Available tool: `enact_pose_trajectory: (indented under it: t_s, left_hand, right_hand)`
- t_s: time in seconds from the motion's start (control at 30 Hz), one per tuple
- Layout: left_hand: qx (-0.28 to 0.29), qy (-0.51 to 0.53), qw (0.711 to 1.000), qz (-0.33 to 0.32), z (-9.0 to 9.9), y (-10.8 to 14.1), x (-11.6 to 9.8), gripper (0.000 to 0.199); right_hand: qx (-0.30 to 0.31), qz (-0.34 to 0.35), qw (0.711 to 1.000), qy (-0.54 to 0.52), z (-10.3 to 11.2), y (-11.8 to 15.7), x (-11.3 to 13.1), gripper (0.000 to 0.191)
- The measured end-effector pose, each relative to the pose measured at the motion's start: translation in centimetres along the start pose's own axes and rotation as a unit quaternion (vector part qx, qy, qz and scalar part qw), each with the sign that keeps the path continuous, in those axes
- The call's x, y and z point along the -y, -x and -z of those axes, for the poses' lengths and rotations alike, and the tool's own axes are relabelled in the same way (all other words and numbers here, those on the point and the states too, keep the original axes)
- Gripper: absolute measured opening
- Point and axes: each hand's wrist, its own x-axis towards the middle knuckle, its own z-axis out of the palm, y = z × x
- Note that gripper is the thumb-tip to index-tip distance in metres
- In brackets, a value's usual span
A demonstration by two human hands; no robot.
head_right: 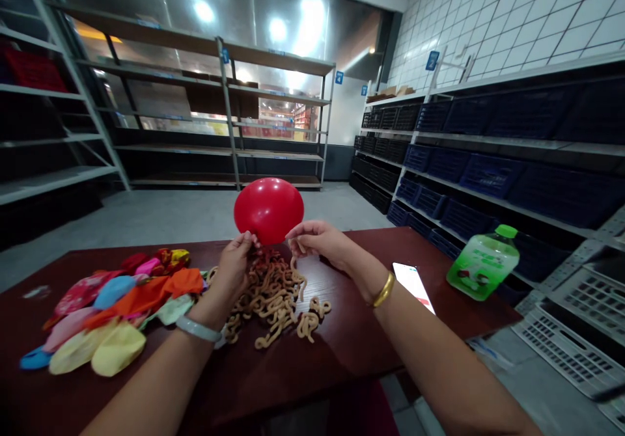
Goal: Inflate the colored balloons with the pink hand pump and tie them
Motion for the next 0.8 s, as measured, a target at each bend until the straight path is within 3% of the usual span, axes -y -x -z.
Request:
enact_pose_trajectory:
  t_s: [0.13, 0.23, 0.37, 0.47, 0.57, 0.7, 0.8]
  left_hand:
    - [0.01, 0.003, 0.999, 0.037, -0.6, 0.6, 0.5, 0.041]
    - [0.023, 0.001, 0.999, 0.03, -0.7, 0.6, 0.7, 0.041]
    - [0.01, -0.03, 0.999, -0.031, -0.4, 0.1, 0.5, 0.039]
    - [0.005, -0.041, 0.998, -0.05, 0.0, -0.3, 0.5, 0.038]
    - [0.015, -0.034, 0.999, -0.037, 0.0, -0.4, 0.6, 0.036]
    - [0.028, -0.017, 0.999, -0.004, -0.1, -0.2, 0.7, 0.036]
    - [0.04, -0.046, 0.998, 0.006, 0.0, -0.1, 0.7, 0.037]
  right_hand:
    - [-0.001, 0.004, 1.0, -0.011, -0.9, -1.1, 0.6, 0.016]
    - [0.012, 0.007, 1.0, 0.009, -1.8, -2.2, 0.6, 0.022]
    - [-0.033, 0.02, 0.982, 0.187, -2.5, -3.3, 0.2, 0.013]
    - [-0.082, 0.097, 0.904, 0.408, -2.9, -3.7, 0.5, 0.007]
    - [-0.058, 0.171, 0.806, 0.564, -3.4, -4.1, 1.2, 0.008]
    - [0.02, 0.132, 0.755, 0.641, -4.3, -4.9, 1.2, 0.009]
    - [0.024, 0.112, 0.722, 0.683, -5.2, -5.3, 0.8, 0.008]
